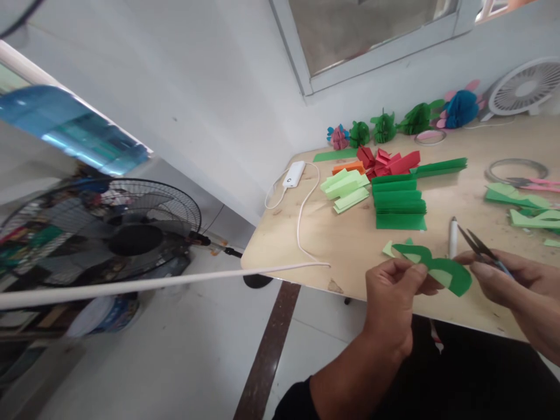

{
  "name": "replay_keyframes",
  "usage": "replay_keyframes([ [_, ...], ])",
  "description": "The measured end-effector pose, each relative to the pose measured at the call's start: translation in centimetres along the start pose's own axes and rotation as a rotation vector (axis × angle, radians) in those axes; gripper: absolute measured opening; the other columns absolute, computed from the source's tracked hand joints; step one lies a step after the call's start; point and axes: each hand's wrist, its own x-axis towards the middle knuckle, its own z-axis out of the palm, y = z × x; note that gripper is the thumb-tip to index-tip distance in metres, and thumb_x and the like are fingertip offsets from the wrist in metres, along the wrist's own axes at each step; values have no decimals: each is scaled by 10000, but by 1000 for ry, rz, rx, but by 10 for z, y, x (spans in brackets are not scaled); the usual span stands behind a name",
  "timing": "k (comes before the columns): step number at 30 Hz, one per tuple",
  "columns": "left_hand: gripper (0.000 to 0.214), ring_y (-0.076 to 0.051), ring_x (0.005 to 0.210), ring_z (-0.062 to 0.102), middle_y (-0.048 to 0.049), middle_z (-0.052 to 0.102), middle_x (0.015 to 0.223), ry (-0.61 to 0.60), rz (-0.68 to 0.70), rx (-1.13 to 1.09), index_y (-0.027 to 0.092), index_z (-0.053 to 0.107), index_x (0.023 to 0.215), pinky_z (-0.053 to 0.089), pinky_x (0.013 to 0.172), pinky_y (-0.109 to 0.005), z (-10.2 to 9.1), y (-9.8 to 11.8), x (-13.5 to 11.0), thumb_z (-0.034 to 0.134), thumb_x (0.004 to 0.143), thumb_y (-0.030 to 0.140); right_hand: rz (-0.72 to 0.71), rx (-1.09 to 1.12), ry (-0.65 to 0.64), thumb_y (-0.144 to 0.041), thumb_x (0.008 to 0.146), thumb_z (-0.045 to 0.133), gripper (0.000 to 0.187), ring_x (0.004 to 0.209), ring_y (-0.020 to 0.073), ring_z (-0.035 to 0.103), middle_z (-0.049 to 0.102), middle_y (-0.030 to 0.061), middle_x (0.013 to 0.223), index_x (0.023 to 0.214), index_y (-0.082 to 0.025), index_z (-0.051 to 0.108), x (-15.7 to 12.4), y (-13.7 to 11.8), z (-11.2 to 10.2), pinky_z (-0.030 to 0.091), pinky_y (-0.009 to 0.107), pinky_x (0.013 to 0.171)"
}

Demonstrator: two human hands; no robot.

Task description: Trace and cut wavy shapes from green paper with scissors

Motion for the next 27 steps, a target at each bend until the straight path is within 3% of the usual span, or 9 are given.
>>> replay_keyframes([
  [3,317,-113,514,581,-16,617,513,6,-12,4,150,592,559,461,620,-255,1,-3,-2,824,573,364,65,123,-122,-616,555,773,424,845,280,655,755,44,829,750,-244,711,3,0,2,489,376,806],
  [9,364,-104,499,565,-16,609,504,-2,-10,28,151,584,552,466,621,-256,3,-5,-3,844,552,406,136,270,-163,-501,478,844,375,588,180,523,678,37,619,625,-202,674,-1,-6,8,400,294,520],
  [17,317,-107,503,572,-12,617,513,-4,9,52,150,598,558,466,602,-246,-1,-9,0,828,595,365,91,229,-208,-508,602,797,322,698,236,622,725,51,723,716,-221,702,0,2,4,472,324,617],
  [20,252,-107,533,591,-23,645,545,-20,26,67,139,619,588,472,618,-236,-8,-11,0,791,665,307,7,101,-131,-642,692,674,419,811,275,657,749,80,851,805,-243,734,6,11,-10,486,360,691],
  [23,228,-106,543,590,-32,660,563,-28,17,83,134,618,608,466,614,-227,-15,-14,0,769,701,278,-139,-199,78,-736,689,585,523,955,321,650,754,108,1032,854,-271,758,17,27,-31,462,418,790],
  [27,210,-93,534,573,-31,655,561,-29,-8,121,129,612,622,443,592,-204,-21,-21,-1,745,726,254,-78,-673,221,-738,680,569,575,687,300,633,752,115,874,1000,-298,754,27,51,-49,410,413,591],
])
